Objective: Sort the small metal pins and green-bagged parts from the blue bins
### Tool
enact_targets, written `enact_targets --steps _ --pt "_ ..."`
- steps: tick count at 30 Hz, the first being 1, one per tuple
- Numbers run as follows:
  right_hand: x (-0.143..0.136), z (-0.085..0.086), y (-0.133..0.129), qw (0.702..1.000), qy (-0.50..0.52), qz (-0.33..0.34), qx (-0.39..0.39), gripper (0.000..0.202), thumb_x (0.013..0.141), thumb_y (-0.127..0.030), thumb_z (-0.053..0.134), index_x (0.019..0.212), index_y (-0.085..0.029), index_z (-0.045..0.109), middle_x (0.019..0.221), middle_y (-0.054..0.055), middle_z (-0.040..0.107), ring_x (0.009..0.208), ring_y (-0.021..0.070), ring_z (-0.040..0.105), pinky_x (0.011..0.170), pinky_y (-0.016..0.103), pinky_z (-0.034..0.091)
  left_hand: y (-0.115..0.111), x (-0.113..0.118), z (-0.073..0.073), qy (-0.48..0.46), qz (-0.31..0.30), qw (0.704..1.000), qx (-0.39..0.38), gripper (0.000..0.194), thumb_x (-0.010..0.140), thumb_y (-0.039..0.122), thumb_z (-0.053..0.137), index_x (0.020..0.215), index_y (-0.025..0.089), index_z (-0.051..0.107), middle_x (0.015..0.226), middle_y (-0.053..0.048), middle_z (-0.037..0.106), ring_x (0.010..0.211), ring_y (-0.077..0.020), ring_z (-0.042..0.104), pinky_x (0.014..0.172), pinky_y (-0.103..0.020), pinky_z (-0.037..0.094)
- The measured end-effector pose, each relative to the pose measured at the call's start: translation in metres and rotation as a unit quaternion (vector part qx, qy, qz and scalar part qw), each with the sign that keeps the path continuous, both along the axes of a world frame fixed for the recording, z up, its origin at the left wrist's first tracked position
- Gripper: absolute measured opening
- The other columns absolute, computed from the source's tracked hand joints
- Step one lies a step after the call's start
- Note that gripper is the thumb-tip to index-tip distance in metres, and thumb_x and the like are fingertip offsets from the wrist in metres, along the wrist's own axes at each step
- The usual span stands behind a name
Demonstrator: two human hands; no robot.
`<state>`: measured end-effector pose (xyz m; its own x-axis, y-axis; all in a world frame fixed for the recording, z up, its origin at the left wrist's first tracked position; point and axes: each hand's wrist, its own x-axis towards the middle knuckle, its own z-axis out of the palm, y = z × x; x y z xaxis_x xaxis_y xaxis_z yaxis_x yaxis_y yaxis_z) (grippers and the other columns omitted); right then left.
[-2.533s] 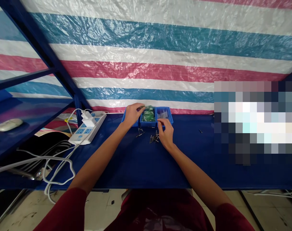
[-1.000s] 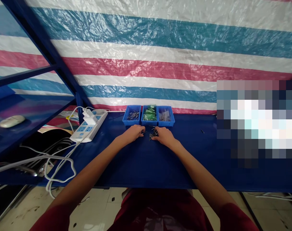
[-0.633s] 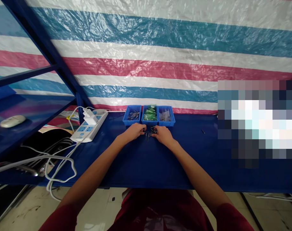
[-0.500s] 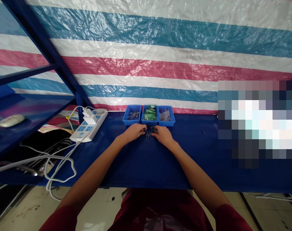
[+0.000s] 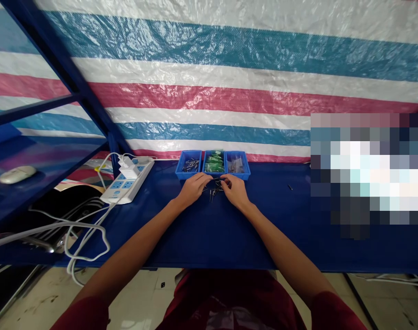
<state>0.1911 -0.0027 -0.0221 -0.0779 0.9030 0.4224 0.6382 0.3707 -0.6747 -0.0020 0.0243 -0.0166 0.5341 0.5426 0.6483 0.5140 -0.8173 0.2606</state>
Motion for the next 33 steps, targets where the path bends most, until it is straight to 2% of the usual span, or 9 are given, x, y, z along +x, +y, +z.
enact_targets --steps 3,7,13,16,20,26,30,33 --pt "-0.001 0.001 -0.003 0.998 0.037 0.036 0.039 0.023 0.088 -0.028 0.05 0.099 -0.018 0.067 0.084 0.005 0.067 0.064 0.015 0.057 0.068 0.028 0.047 -0.002 0.002 -0.002 -0.058 -0.001 0.998 -0.01 0.023 0.097 0.026 0.043 0.103 0.016 0.063 0.095 -0.007 0.069 0.089 -0.0166 0.065 0.083 -0.028 0.051" --pt "-0.003 0.004 -0.008 0.996 0.047 0.056 0.044 0.023 0.091 -0.033 0.049 0.092 -0.019 0.067 0.085 0.005 0.066 0.068 0.0151 0.057 0.07 0.027 0.046 -0.004 0.002 -0.003 -0.073 0.009 0.997 -0.032 0.026 0.098 0.029 0.042 0.104 0.017 0.064 0.094 -0.007 0.07 0.086 -0.016 0.066 0.081 -0.027 0.052" --pt "-0.003 0.01 -0.012 0.998 0.043 0.051 0.015 0.023 0.091 -0.034 0.047 0.089 -0.02 0.066 0.086 0.005 0.065 0.071 0.0155 0.057 0.071 0.027 0.046 -0.009 0.003 0.0 -0.088 0.039 0.992 -0.08 0.032 0.097 0.036 0.041 0.104 0.017 0.065 0.094 -0.006 0.071 0.081 -0.0159 0.067 0.081 -0.028 0.052" --pt "-0.005 0.013 -0.013 0.997 0.073 0.034 0.018 0.024 0.091 -0.034 0.046 0.086 -0.019 0.065 0.085 0.005 0.066 0.069 0.0155 0.057 0.069 0.027 0.046 -0.013 0.005 0.002 -0.114 0.065 0.986 -0.098 0.031 0.094 0.04 0.047 0.104 0.018 0.066 0.095 -0.006 0.071 0.079 -0.0163 0.066 0.079 -0.029 0.052" --pt "-0.008 0.019 -0.008 0.994 0.11 0.019 0.012 0.021 0.088 -0.032 0.049 0.083 -0.018 0.064 0.08 0.003 0.065 0.066 0.0144 0.056 0.064 0.025 0.045 -0.016 0.007 0.006 -0.139 0.068 0.985 -0.077 0.025 0.092 0.037 0.053 0.095 0.017 0.068 0.088 -0.005 0.071 0.076 -0.016 0.065 0.077 -0.028 0.052" --pt "-0.01 0.029 0.008 0.994 0.081 0.07 -0.007 0.014 0.084 -0.027 0.054 0.08 -0.018 0.064 0.075 0.001 0.064 0.063 0.0128 0.056 0.064 0.024 0.044 -0.014 0.005 0.008 -0.167 0.1 0.979 -0.059 0.022 0.092 0.032 0.053 0.086 0.016 0.067 0.085 -0.004 0.071 0.078 -0.0154 0.065 0.077 -0.027 0.05" --pt "-0.012 0.026 0.006 0.992 0.089 0.088 -0.018 0.014 0.084 -0.028 0.055 0.083 -0.018 0.064 0.078 0.002 0.064 0.064 0.0129 0.057 0.063 0.024 0.045 -0.015 0.006 0.008 -0.186 0.123 0.972 -0.07 0.024 0.092 0.034 0.052 0.085 0.016 0.068 0.079 -0.003 0.071 0.071 -0.0144 0.064 0.07 -0.025 0.049" --pt "-0.012 0.021 0.0 0.992 0.098 0.076 -0.002 0.017 0.086 -0.03 0.053 0.084 -0.019 0.065 0.083 0.003 0.065 0.066 0.0137 0.058 0.064 0.024 0.047 -0.017 0.007 0.007 -0.183 0.128 0.97 -0.09 0.027 0.092 0.036 0.052 0.084 0.016 0.068 0.075 -0.002 0.07 0.065 -0.0136 0.062 0.067 -0.025 0.048"
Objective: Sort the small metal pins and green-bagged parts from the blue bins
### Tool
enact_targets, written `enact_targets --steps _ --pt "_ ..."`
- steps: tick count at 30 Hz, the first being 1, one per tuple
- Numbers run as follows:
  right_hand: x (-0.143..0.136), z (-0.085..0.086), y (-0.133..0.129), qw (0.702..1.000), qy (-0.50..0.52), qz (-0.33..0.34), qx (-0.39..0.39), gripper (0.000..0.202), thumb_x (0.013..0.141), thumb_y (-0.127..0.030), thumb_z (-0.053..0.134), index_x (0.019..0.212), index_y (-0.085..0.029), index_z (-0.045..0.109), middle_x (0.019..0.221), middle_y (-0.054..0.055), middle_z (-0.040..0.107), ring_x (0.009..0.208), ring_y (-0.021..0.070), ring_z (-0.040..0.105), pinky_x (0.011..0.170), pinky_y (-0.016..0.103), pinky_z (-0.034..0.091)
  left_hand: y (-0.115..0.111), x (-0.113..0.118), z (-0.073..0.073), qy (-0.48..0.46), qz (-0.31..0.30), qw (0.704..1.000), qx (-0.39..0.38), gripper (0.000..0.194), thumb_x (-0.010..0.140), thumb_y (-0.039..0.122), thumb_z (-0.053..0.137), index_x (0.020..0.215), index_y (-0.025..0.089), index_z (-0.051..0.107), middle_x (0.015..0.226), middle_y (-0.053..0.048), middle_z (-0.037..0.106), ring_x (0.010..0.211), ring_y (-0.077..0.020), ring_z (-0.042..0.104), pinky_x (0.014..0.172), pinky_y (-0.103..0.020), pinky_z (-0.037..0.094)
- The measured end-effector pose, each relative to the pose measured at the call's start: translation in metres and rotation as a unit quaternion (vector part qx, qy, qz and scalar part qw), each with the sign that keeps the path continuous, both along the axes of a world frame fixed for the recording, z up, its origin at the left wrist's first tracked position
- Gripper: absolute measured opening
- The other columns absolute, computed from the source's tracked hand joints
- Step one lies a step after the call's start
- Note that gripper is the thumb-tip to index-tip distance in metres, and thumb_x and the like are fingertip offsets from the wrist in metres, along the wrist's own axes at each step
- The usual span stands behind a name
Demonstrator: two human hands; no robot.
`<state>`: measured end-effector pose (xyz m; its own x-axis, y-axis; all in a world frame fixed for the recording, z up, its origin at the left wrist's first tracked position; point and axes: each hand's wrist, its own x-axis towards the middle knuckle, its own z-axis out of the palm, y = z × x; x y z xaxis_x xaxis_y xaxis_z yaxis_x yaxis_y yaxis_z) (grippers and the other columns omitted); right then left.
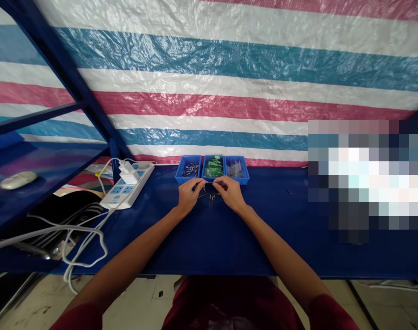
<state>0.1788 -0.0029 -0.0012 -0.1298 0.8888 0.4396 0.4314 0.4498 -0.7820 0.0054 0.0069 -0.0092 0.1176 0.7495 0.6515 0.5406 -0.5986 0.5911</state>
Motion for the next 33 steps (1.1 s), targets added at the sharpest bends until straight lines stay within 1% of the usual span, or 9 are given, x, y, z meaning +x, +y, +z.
enact_targets --steps 3,8,13,15,17,21,24,28,33 --pt "0.002 -0.005 -0.005 1.0 0.009 -0.011 0.017 0.019 0.087 -0.032 0.051 0.087 -0.019 0.065 0.085 0.004 0.066 0.068 0.0145 0.058 0.064 0.025 0.047 -0.001 0.001 -0.001 0.012 -0.008 1.0 -0.007 0.029 0.092 0.037 0.051 0.081 0.016 0.067 0.073 -0.002 0.069 0.063 -0.013 0.062 0.066 -0.025 0.048" --pt "0.004 -0.009 -0.009 1.0 -0.005 -0.029 0.01 0.02 0.088 -0.034 0.05 0.089 -0.02 0.065 0.085 0.005 0.065 0.068 0.0149 0.058 0.066 0.026 0.048 -0.002 0.0 -0.002 0.017 -0.01 1.0 -0.008 0.032 0.092 0.04 0.05 0.078 0.017 0.067 0.07 -0.002 0.068 0.061 -0.0128 0.061 0.064 -0.024 0.047" --pt "0.004 -0.01 -0.01 0.999 -0.004 -0.02 0.024 0.019 0.089 -0.032 0.05 0.086 -0.019 0.063 0.084 0.004 0.064 0.068 0.0138 0.057 0.066 0.025 0.047 -0.004 0.001 -0.002 0.01 -0.007 1.0 0.003 0.033 0.092 0.04 0.05 0.075 0.017 0.067 0.067 -0.001 0.068 0.058 -0.0118 0.059 0.062 -0.024 0.046" --pt "0.005 -0.01 -0.01 1.0 -0.003 -0.017 0.019 0.019 0.09 -0.033 0.049 0.086 -0.019 0.062 0.084 0.004 0.064 0.069 0.014 0.058 0.067 0.025 0.047 -0.004 0.001 -0.002 0.013 -0.009 1.0 0.0 0.033 0.092 0.04 0.05 0.076 0.016 0.067 0.067 -0.001 0.067 0.058 -0.0118 0.059 0.062 -0.024 0.046" --pt "0.005 -0.011 -0.01 1.0 -0.007 -0.017 0.003 0.021 0.091 -0.034 0.047 0.089 -0.019 0.062 0.084 0.004 0.065 0.07 0.0147 0.059 0.068 0.025 0.047 -0.004 0.001 -0.003 0.021 -0.013 1.0 -0.003 0.035 0.093 0.041 0.048 0.079 0.016 0.067 0.07 -0.002 0.068 0.06 -0.0123 0.06 0.063 -0.024 0.047" --pt "0.005 -0.014 -0.01 1.0 -0.015 -0.022 -0.005 0.023 0.092 -0.035 0.044 0.093 -0.02 0.061 0.085 0.004 0.065 0.073 0.0152 0.06 0.069 0.026 0.047 -0.002 -0.001 -0.006 0.031 -0.023 0.999 0.014 0.032 0.093 0.042 0.049 0.091 0.017 0.068 0.085 -0.005 0.071 0.068 -0.0137 0.063 0.068 -0.026 0.049" --pt "0.005 -0.015 -0.009 1.0 -0.01 -0.027 -0.006 0.023 0.092 -0.036 0.044 0.094 -0.02 0.06 0.085 0.004 0.065 0.073 0.0157 0.06 0.069 0.026 0.047 0.001 -0.002 -0.007 0.048 -0.037 0.997 0.039 0.029 0.093 0.04 0.05 0.092 0.017 0.068 0.086 -0.005 0.071 0.071 -0.0141 0.063 0.067 -0.026 0.049" --pt "0.007 -0.012 -0.003 0.999 0.0 -0.03 -0.011 0.02 0.092 -0.035 0.044 0.092 -0.02 0.057 0.084 0.003 0.064 0.072 0.0157 0.061 0.07 0.026 0.047 0.009 0.001 -0.005 0.075 -0.047 0.994 0.072 0.028 0.095 0.037 0.048 0.089 0.018 0.067 0.083 -0.005 0.07 0.072 -0.0146 0.063 0.069 -0.027 0.049" --pt "0.006 -0.006 0.01 0.999 0.018 -0.031 -0.007 0.015 0.09 -0.03 0.045 0.09 -0.02 0.056 0.077 0.0 0.062 0.059 0.0132 0.057 0.067 0.025 0.046 0.022 0.002 -0.002 0.093 -0.046 0.992 0.078 0.028 0.095 0.036 0.047 0.091 0.016 0.067 0.081 -0.005 0.069 0.063 -0.0122 0.058 0.065 -0.025 0.047"
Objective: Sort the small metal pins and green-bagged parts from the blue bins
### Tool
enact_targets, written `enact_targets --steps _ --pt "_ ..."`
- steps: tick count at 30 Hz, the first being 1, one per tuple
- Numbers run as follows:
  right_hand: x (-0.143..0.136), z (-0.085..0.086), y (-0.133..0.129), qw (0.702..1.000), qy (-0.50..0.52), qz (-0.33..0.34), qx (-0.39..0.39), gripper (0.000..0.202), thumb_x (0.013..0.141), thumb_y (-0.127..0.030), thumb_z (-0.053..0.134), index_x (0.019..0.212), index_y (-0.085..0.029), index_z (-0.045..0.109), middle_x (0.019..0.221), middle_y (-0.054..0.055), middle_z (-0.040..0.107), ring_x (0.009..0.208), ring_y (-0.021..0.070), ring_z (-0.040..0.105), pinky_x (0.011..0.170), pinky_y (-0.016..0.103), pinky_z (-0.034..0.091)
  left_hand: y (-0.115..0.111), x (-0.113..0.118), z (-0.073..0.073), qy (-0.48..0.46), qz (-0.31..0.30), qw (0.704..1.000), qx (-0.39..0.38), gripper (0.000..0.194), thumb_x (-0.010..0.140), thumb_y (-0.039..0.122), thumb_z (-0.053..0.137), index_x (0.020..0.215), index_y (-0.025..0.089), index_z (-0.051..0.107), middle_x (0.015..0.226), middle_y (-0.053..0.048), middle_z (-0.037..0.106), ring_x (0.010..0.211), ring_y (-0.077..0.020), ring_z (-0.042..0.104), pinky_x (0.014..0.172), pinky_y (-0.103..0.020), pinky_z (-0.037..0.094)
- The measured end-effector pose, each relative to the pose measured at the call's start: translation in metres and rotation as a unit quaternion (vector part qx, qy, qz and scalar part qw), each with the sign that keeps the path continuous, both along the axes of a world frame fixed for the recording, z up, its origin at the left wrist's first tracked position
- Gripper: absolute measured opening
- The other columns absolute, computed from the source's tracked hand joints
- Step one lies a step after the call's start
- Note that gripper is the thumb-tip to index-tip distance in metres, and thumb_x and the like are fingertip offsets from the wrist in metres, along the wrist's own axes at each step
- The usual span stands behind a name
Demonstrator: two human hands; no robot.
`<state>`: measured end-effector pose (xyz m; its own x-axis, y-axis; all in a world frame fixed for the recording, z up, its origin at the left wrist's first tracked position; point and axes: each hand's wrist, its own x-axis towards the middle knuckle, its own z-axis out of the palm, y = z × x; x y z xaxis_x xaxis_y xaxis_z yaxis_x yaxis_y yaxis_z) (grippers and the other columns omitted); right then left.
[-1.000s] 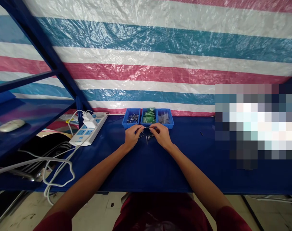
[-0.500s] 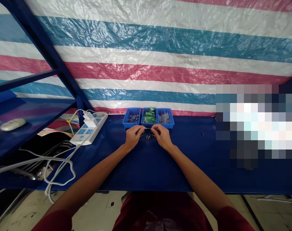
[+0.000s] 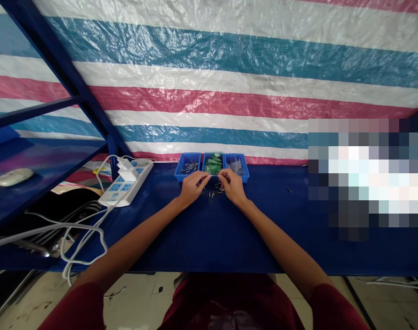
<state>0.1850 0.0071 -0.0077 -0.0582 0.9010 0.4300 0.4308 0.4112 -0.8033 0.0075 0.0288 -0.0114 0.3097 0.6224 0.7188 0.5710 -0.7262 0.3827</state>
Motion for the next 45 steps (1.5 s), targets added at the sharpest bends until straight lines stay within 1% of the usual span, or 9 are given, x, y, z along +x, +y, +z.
enact_targets --steps 5,11,16,19,26,33,39,42,45 --pt "-0.003 0.001 0.007 1.0 -0.01 -0.005 -0.021 0.014 0.089 -0.03 0.045 0.089 -0.021 0.056 0.074 -0.001 0.061 0.057 0.0134 0.057 0.068 0.026 0.047 0.008 -0.004 -0.001 0.014 -0.011 1.0 -0.003 0.026 0.095 0.035 0.048 0.092 0.016 0.066 0.079 -0.004 0.067 0.059 -0.0109 0.054 0.06 -0.023 0.044" --pt "-0.002 -0.002 0.01 1.0 -0.006 -0.012 -0.011 0.015 0.089 -0.03 0.046 0.089 -0.02 0.057 0.075 0.0 0.061 0.058 0.0136 0.057 0.066 0.026 0.046 0.013 -0.005 -0.002 0.023 -0.037 0.999 0.023 0.023 0.094 0.03 0.049 0.091 0.015 0.065 0.081 -0.006 0.068 0.07 -0.0135 0.06 0.065 -0.024 0.047" --pt "-0.003 -0.01 0.002 0.999 0.013 0.003 0.032 0.015 0.089 -0.03 0.048 0.086 -0.019 0.058 0.075 0.001 0.063 0.062 0.0145 0.058 0.063 0.025 0.046 0.006 -0.009 -0.006 0.028 -0.048 0.997 0.056 0.018 0.093 0.027 0.051 0.091 0.015 0.065 0.086 -0.007 0.069 0.081 -0.0155 0.064 0.072 -0.026 0.051" --pt "-0.003 -0.015 -0.003 0.998 0.017 0.008 0.055 0.016 0.09 -0.031 0.048 0.086 -0.02 0.059 0.078 0.002 0.063 0.067 0.0155 0.059 0.063 0.026 0.046 0.001 -0.01 -0.007 0.025 -0.05 0.996 0.062 0.017 0.093 0.026 0.052 0.091 0.016 0.065 0.086 -0.007 0.07 0.082 -0.0158 0.065 0.073 -0.027 0.052" --pt "-0.003 -0.021 -0.007 0.998 0.01 0.012 0.058 0.019 0.092 -0.034 0.047 0.089 -0.02 0.059 0.078 0.002 0.063 0.068 0.016 0.06 0.063 0.026 0.046 -0.003 -0.01 -0.005 0.019 -0.052 0.997 0.061 0.015 0.093 0.024 0.053 0.091 0.016 0.065 0.087 -0.006 0.07 0.082 -0.0155 0.065 0.074 -0.027 0.053" --pt "-0.003 -0.022 -0.01 0.998 0.012 0.013 0.061 0.019 0.093 -0.034 0.046 0.09 -0.02 0.058 0.078 0.002 0.063 0.068 0.0155 0.059 0.062 0.026 0.045 -0.004 -0.01 -0.002 0.01 -0.058 0.997 0.046 0.015 0.092 0.024 0.053 0.094 0.016 0.066 0.089 -0.006 0.07 0.083 -0.0156 0.065 0.074 -0.027 0.052" --pt "-0.003 -0.023 -0.011 0.998 0.021 0.009 0.063 0.018 0.093 -0.033 0.046 0.089 -0.02 0.058 0.078 0.002 0.063 0.067 0.0154 0.059 0.062 0.025 0.045 -0.004 -0.008 -0.001 0.006 -0.06 0.998 0.027 0.017 0.093 0.026 0.052 0.094 0.016 0.066 0.088 -0.006 0.069 0.081 -0.0148 0.064 0.068 -0.024 0.051" --pt "-0.004 -0.023 -0.01 0.998 0.024 0.009 0.057 0.019 0.093 -0.034 0.046 0.089 -0.021 0.058 0.078 0.002 0.063 0.068 0.0156 0.059 0.062 0.026 0.045 -0.003 -0.008 0.0 0.009 -0.059 0.998 0.017 0.019 0.094 0.027 0.051 0.094 0.016 0.066 0.088 -0.006 0.069 0.075 -0.0133 0.063 0.062 -0.022 0.049" --pt "-0.004 -0.022 -0.011 0.999 0.024 0.009 0.048 0.02 0.093 -0.036 0.045 0.09 -0.021 0.058 0.077 0.002 0.063 0.068 0.016 0.06 0.062 0.026 0.046 -0.004 -0.007 0.001 0.011 -0.057 0.998 0.006 0.021 0.094 0.029 0.051 0.093 0.016 0.066 0.087 -0.005 0.069 0.071 -0.0125 0.061 0.06 -0.022 0.048"
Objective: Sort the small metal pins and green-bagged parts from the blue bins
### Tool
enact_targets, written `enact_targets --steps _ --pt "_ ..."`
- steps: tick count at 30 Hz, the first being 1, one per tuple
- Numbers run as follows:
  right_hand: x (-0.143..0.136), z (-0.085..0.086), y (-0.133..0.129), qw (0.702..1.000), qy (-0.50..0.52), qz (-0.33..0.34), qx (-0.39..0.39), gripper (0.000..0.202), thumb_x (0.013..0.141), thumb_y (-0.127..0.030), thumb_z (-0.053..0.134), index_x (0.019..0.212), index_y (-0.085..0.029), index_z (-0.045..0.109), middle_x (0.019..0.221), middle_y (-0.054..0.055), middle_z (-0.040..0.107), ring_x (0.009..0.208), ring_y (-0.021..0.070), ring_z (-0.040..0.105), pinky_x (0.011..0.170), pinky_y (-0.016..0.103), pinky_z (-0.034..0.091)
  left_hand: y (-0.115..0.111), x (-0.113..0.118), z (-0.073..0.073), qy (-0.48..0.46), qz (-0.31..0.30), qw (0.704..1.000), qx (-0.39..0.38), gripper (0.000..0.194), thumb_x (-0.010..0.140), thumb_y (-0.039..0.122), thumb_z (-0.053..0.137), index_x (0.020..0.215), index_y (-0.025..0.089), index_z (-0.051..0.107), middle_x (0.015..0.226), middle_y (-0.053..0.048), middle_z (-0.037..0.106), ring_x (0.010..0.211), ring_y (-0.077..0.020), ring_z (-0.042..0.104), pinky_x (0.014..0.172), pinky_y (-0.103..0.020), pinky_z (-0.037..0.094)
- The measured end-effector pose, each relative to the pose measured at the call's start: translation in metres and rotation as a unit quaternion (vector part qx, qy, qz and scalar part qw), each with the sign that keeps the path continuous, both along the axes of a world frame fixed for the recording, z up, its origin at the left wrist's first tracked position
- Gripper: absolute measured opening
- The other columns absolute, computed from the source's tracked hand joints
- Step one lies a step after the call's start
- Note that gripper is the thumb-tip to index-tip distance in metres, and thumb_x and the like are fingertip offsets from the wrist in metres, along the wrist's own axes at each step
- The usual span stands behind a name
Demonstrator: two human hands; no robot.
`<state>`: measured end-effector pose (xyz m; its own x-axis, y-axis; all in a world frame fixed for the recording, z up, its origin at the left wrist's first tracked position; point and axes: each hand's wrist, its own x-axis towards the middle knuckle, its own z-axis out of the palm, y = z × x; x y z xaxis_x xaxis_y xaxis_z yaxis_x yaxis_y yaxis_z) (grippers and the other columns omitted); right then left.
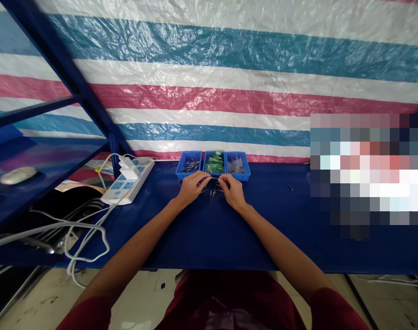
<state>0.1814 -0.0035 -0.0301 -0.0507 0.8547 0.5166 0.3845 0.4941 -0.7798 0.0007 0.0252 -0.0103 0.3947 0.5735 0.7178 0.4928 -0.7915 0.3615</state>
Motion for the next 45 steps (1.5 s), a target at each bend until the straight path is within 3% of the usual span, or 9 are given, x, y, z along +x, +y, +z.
enact_targets --steps 10,26,34,40,45 --pt "0.0 0.0 0.0 1.0 -0.002 0.003 0.002 0.02 0.093 -0.035 0.046 0.09 -0.021 0.058 0.076 0.002 0.063 0.067 0.0153 0.059 0.063 0.025 0.046 -0.001 -0.005 -0.006 0.027 -0.017 0.999 0.001 0.024 0.095 0.032 0.048 0.093 0.016 0.066 0.088 -0.007 0.07 0.081 -0.0165 0.065 0.073 -0.028 0.052" --pt "-0.001 0.0 -0.001 1.0 -0.017 0.0 0.0 0.024 0.093 -0.039 0.046 0.094 -0.021 0.06 0.077 0.002 0.064 0.064 0.0154 0.059 0.062 0.026 0.047 0.001 -0.007 -0.01 0.012 -0.022 0.999 0.023 0.02 0.094 0.029 0.051 0.091 0.016 0.066 0.086 -0.007 0.069 0.081 -0.0158 0.065 0.078 -0.029 0.052" --pt "-0.001 0.002 -0.001 0.999 -0.022 0.003 0.039 0.024 0.093 -0.036 0.047 0.088 -0.019 0.063 0.079 0.003 0.064 0.068 0.0155 0.059 0.066 0.026 0.046 0.001 -0.009 -0.009 0.005 -0.034 0.999 0.016 0.02 0.094 0.028 0.051 0.089 0.016 0.066 0.085 -0.006 0.069 0.079 -0.0149 0.065 0.076 -0.027 0.051" --pt "-0.001 0.005 -0.003 0.999 -0.029 -0.008 0.041 0.027 0.094 -0.038 0.045 0.088 -0.019 0.063 0.079 0.004 0.064 0.068 0.0154 0.058 0.067 0.027 0.046 -0.003 -0.006 -0.008 -0.034 -0.015 0.999 -0.004 0.017 0.09 0.031 0.057 0.09 0.016 0.066 0.078 -0.004 0.068 0.065 -0.0122 0.061 0.062 -0.023 0.049" --pt "0.0 0.006 -0.004 0.999 -0.03 -0.009 0.043 0.028 0.094 -0.038 0.044 0.086 -0.019 0.063 0.077 0.004 0.064 0.067 0.0156 0.058 0.066 0.027 0.045 -0.004 -0.006 -0.006 -0.032 -0.024 0.999 -0.005 0.018 0.092 0.029 0.055 0.086 0.016 0.065 0.079 -0.004 0.068 0.069 -0.0129 0.062 0.066 -0.025 0.049"
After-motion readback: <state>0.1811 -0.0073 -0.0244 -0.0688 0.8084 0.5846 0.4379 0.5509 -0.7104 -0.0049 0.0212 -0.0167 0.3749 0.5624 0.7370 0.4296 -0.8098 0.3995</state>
